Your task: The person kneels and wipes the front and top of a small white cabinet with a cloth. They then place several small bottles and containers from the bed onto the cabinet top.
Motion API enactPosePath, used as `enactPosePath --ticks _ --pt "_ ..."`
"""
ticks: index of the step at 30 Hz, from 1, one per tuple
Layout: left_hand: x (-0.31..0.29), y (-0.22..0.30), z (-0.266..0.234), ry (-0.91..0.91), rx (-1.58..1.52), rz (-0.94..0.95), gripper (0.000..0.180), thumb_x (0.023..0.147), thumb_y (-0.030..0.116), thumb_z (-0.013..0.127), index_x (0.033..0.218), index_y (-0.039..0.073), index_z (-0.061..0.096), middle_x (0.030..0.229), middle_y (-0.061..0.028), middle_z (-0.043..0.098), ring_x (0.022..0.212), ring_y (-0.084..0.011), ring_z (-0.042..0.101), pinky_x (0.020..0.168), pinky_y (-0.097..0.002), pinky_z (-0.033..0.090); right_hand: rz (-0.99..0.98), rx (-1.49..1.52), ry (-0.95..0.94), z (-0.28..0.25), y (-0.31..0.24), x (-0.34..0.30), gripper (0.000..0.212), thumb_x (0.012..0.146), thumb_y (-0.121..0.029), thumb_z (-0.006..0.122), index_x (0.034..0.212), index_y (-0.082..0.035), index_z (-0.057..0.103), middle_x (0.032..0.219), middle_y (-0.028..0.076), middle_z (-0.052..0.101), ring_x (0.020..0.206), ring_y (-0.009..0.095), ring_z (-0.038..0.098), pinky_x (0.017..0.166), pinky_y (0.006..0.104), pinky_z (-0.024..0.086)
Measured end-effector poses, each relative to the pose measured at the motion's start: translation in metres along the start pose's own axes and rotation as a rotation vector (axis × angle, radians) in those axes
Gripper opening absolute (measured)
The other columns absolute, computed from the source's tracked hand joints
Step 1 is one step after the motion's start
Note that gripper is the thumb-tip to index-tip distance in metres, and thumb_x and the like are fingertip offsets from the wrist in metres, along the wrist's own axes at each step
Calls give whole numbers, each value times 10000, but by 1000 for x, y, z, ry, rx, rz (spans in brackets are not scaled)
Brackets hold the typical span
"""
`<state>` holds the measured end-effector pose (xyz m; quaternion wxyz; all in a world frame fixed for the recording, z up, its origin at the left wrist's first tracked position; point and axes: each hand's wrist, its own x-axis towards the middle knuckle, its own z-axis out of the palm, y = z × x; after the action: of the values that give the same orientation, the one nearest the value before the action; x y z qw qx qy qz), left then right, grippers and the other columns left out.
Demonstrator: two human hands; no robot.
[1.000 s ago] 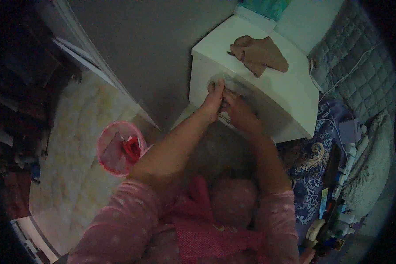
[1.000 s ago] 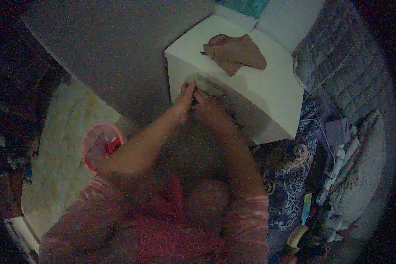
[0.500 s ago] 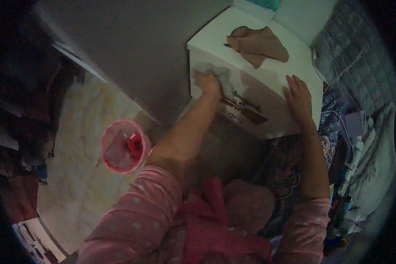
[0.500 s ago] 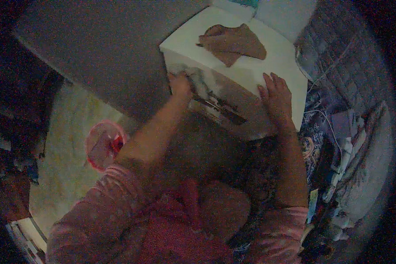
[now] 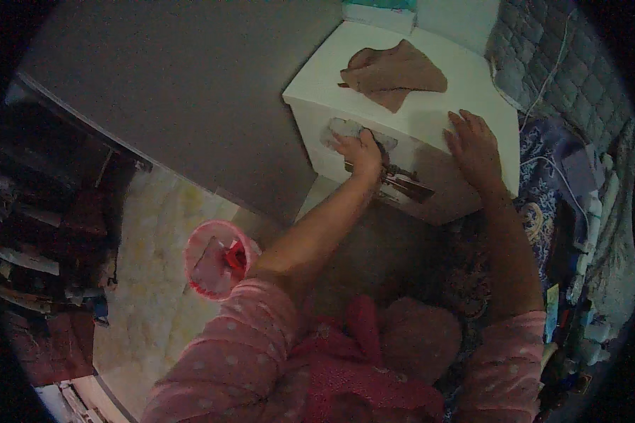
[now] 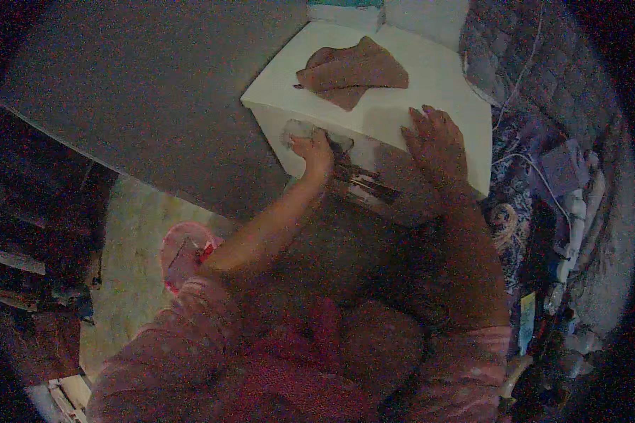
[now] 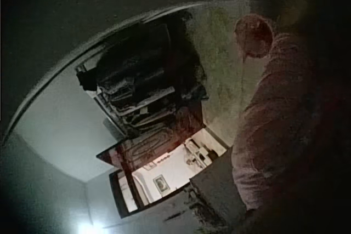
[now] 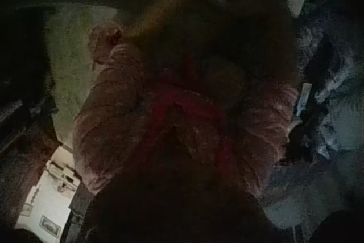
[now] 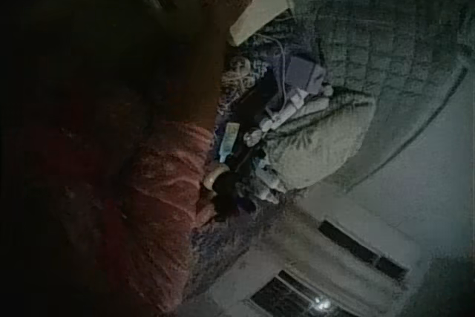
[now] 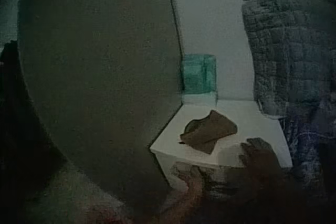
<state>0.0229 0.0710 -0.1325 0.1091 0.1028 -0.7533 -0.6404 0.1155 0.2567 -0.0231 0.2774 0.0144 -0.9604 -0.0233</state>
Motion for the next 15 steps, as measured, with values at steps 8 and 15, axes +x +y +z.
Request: enactPosePath --ticks 8,15 --pt "83 -72 -12 11 -620 -203 675 888 344 443 1400 10 157 1412 -213 228 1273 -379 262 1038 -465 244 20 19 -49 5 -1 -2 387 881 -292 517 1208 -85 531 1265 144 491 1162 350 448 979 426 353" --pt "78 -52 -42 -274 -1049 -634 548 917 420 336 1337 68 354 1366 -110 353 1209 -317 374 1001 -487 310 23 33 -32 0 4 -3 404 885 -330 510 1204 -83 533 1257 139 491 1161 319 449 966 430 365"
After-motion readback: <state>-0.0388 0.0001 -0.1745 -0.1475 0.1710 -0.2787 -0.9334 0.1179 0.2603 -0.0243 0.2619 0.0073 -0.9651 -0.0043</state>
